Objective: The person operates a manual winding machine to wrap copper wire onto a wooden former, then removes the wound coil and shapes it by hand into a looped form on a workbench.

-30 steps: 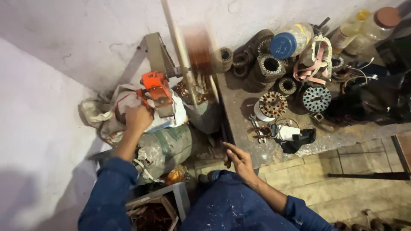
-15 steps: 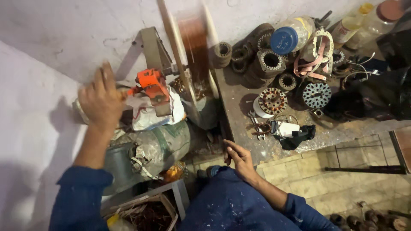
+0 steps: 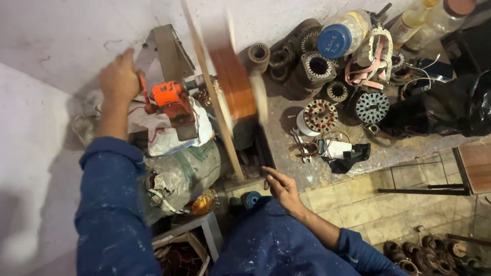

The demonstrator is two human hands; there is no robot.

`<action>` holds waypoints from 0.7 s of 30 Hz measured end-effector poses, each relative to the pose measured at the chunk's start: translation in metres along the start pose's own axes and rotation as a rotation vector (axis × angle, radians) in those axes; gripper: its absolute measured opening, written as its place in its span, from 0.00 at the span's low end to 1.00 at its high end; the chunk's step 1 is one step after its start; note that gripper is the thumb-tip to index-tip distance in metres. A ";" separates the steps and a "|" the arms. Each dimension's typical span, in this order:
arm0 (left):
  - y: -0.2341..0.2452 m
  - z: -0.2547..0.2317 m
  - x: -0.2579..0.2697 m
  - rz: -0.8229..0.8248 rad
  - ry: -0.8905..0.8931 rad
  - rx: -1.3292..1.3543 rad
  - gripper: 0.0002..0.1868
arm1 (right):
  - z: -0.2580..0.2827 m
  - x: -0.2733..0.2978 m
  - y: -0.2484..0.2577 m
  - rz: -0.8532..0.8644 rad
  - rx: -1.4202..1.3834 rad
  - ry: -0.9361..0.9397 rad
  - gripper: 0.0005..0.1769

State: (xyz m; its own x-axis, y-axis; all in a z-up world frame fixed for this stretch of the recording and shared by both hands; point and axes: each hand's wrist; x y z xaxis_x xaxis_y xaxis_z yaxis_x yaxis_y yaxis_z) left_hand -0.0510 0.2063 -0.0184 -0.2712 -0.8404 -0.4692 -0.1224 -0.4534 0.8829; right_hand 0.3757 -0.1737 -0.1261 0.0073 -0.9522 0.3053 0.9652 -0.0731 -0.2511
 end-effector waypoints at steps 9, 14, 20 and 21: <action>-0.069 -0.011 0.085 0.422 0.185 0.230 0.20 | 0.010 -0.011 -0.007 0.031 0.022 0.146 0.20; -0.050 -0.034 0.117 0.397 0.070 0.047 0.14 | 0.023 -0.027 -0.018 -0.074 0.096 0.127 0.20; -0.016 -0.057 0.141 0.453 0.229 0.282 0.19 | 0.035 -0.046 -0.022 -0.031 -0.028 0.093 0.21; -0.010 -0.062 0.144 0.469 0.206 0.213 0.16 | 0.035 -0.049 -0.022 -0.023 -0.034 0.136 0.20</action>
State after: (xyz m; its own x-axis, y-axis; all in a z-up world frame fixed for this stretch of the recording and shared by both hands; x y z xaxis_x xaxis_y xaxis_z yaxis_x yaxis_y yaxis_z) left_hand -0.0295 0.0718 -0.0962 -0.1532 -0.9882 0.0004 -0.2300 0.0360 0.9725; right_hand 0.3631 -0.1155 -0.1036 -0.0524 -0.9814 0.1849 0.9552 -0.1032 -0.2773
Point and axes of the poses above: each hand's wrist, its own x-axis away from the middle knuckle, its own y-axis out of the back of the hand, z = x × y, and after that the axes turned 2 degrees about -z, right-handed
